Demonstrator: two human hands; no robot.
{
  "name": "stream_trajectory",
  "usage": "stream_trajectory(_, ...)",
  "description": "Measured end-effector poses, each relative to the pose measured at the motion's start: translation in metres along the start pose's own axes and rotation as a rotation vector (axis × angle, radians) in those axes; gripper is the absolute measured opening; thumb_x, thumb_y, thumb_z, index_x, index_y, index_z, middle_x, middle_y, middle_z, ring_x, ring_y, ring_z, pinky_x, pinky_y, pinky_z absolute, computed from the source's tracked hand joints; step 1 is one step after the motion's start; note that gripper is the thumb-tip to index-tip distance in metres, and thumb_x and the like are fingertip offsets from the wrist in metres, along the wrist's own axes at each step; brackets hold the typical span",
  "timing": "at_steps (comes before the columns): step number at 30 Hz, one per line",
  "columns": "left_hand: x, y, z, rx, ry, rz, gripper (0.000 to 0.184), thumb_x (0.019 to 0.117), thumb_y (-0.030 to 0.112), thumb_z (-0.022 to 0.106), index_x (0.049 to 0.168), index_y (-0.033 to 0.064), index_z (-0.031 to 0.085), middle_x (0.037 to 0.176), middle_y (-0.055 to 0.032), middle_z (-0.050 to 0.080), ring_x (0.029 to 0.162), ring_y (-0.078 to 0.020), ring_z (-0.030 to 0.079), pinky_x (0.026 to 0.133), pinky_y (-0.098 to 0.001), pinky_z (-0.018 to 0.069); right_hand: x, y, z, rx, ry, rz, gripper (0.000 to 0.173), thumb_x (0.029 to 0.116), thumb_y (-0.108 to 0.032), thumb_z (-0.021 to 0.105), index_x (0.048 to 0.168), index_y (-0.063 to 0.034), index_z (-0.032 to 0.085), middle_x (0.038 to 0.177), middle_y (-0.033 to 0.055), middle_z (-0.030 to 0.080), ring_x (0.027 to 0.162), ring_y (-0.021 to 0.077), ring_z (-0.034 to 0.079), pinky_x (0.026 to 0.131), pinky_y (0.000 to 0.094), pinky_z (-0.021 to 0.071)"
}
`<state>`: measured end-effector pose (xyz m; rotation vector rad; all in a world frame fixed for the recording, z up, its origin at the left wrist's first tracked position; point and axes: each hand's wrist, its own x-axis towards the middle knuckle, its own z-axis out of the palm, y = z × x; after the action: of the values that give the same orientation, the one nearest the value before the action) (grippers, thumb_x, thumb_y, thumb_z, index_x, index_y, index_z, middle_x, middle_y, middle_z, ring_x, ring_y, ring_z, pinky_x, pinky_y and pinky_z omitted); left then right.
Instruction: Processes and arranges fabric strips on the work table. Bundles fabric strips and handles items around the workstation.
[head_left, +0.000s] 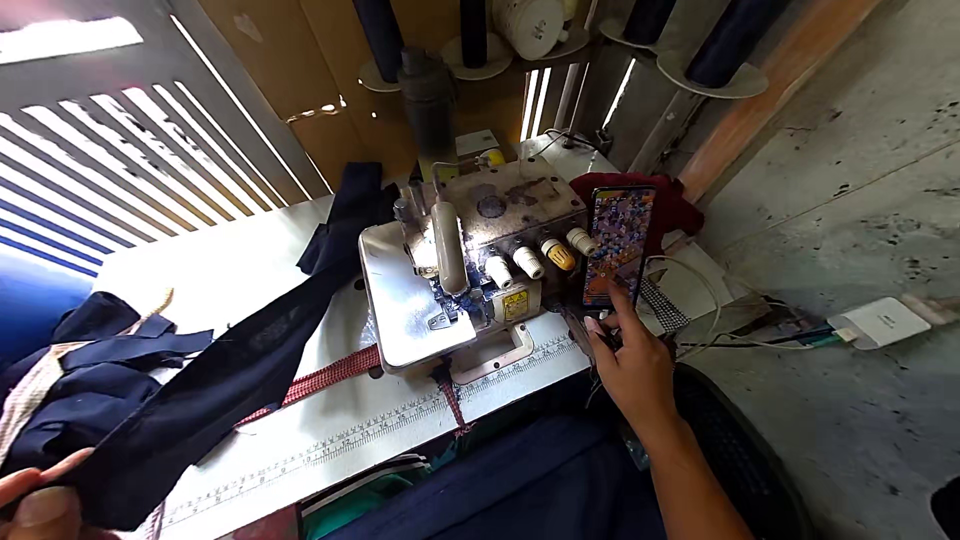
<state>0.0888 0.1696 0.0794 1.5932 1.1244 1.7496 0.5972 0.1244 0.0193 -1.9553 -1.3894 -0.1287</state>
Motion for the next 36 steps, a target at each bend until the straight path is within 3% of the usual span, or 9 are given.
stream_trajectory(3, 0.004, 0.000, 0.005, -0.015, 0.014, -0.033, 0.027, 0.1005, 0.004, 0.061, 0.128, 0.0018, 0.057, 0.118, -0.0038, 0.071, 0.112, -0.0204, 0.069, 0.101, -0.0395, 0.0565, 0.001, -0.001, 0.000, 0.003, -0.003, 0.003, 0.056, 0.1012, -0.030, 0.060, 0.151, -0.0051, 0.051, 0.087, 0.0072, 0.070, 0.065, 0.0174, 0.063, 0.059, 0.0362, 0.0545)
stream_trajectory(8, 0.008, 0.010, 0.008, -0.021, 0.047, -0.023, 0.015, 0.0997, 0.006, 0.064, 0.115, 0.0036, 0.063, 0.104, -0.0017, 0.071, 0.098, -0.0165, 0.070, 0.091, -0.0360, 0.0587, 0.001, -0.002, 0.000, 0.002, 0.002, 0.003, 0.056, 0.1018, -0.030, 0.059, 0.151, -0.0044, 0.052, 0.084, 0.0056, 0.069, 0.063, 0.0161, 0.060, 0.056, 0.0343, 0.0526)
stream_trajectory(13, 0.012, -0.009, 0.000, 0.050, -0.061, 0.048, 0.019, 0.0992, 0.002, 0.063, 0.117, 0.0061, 0.065, 0.107, 0.0017, 0.069, 0.098, -0.0119, 0.068, 0.090, -0.0307, 0.0576, 0.002, 0.000, 0.004, -0.008, -0.017, 0.008, 0.056, 0.1019, -0.031, 0.059, 0.151, -0.0056, 0.051, 0.085, 0.0069, 0.069, 0.065, 0.0183, 0.063, 0.059, 0.0371, 0.0545)
stream_trajectory(17, 0.021, 0.035, 0.043, 0.007, 0.045, -0.027, 0.015, 0.0978, -0.001, 0.062, 0.104, 0.0098, 0.070, 0.096, 0.0078, 0.074, 0.089, -0.0052, 0.071, 0.083, -0.0235, 0.0598, 0.002, -0.002, 0.003, 0.015, 0.009, -0.008, 0.056, 0.1006, -0.028, 0.060, 0.150, -0.0044, 0.052, 0.083, 0.0064, 0.068, 0.062, 0.0171, 0.060, 0.056, 0.0357, 0.0526)
stream_trajectory(20, 0.023, 0.012, 0.021, 0.001, -0.054, -0.038, 0.014, 0.1049, 0.007, 0.054, 0.117, 0.0056, 0.061, 0.104, 0.0031, 0.070, 0.095, -0.0097, 0.070, 0.086, -0.0282, 0.0595, 0.001, 0.000, 0.005, 0.000, -0.006, -0.009, 0.054, 0.1011, -0.029, 0.060, 0.149, -0.0045, 0.053, 0.085, 0.0067, 0.070, 0.064, 0.0186, 0.063, 0.058, 0.0374, 0.0542)
stream_trajectory(23, 0.029, 0.038, 0.050, 0.011, 0.062, -0.105, 0.015, 0.1033, 0.003, 0.054, 0.105, 0.0106, 0.067, 0.092, 0.0097, 0.073, 0.084, -0.0024, 0.070, 0.078, -0.0205, 0.0597, 0.002, -0.002, 0.006, 0.016, 0.009, -0.014, 0.056, 0.0999, -0.026, 0.061, 0.150, -0.0024, 0.051, 0.086, 0.0079, 0.070, 0.064, 0.0198, 0.064, 0.057, 0.0388, 0.0548)
stream_trajectory(29, 0.027, 0.042, 0.045, -0.020, 0.052, -0.073, 0.011, 0.1038, 0.006, 0.055, 0.107, 0.0075, 0.066, 0.098, 0.0051, 0.073, 0.095, -0.0078, 0.071, 0.093, -0.0277, 0.0581, 0.001, -0.002, 0.005, 0.035, 0.017, -0.026, 0.056, 0.1003, -0.027, 0.061, 0.149, -0.0012, 0.052, 0.083, 0.0077, 0.069, 0.063, 0.0177, 0.062, 0.057, 0.0361, 0.0543)
stream_trajectory(32, 0.007, 0.000, -0.005, 0.066, -0.212, 0.087, 0.017, 0.1019, 0.008, 0.057, 0.117, 0.0060, 0.064, 0.113, -0.0010, 0.068, 0.106, -0.0152, 0.065, 0.095, -0.0343, 0.0543, -0.004, -0.001, 0.001, 0.060, 0.003, -0.017, 0.056, 0.1013, -0.029, 0.060, 0.150, -0.0026, 0.051, 0.086, 0.0055, 0.069, 0.065, 0.0133, 0.061, 0.059, 0.0307, 0.0539)
stream_trajectory(36, -0.012, 0.036, 0.031, 0.022, -0.593, 0.112, 0.014, 0.0972, 0.016, 0.067, 0.109, 0.0129, 0.073, 0.114, 0.0021, 0.070, 0.112, -0.0144, 0.065, 0.099, -0.0355, 0.0538, -0.014, 0.000, -0.002, 0.217, -0.068, 0.032, 0.048, 0.1018, -0.028, 0.059, 0.143, -0.0040, 0.060, 0.081, 0.0013, 0.069, 0.060, 0.0064, 0.057, 0.056, 0.0243, 0.0506)
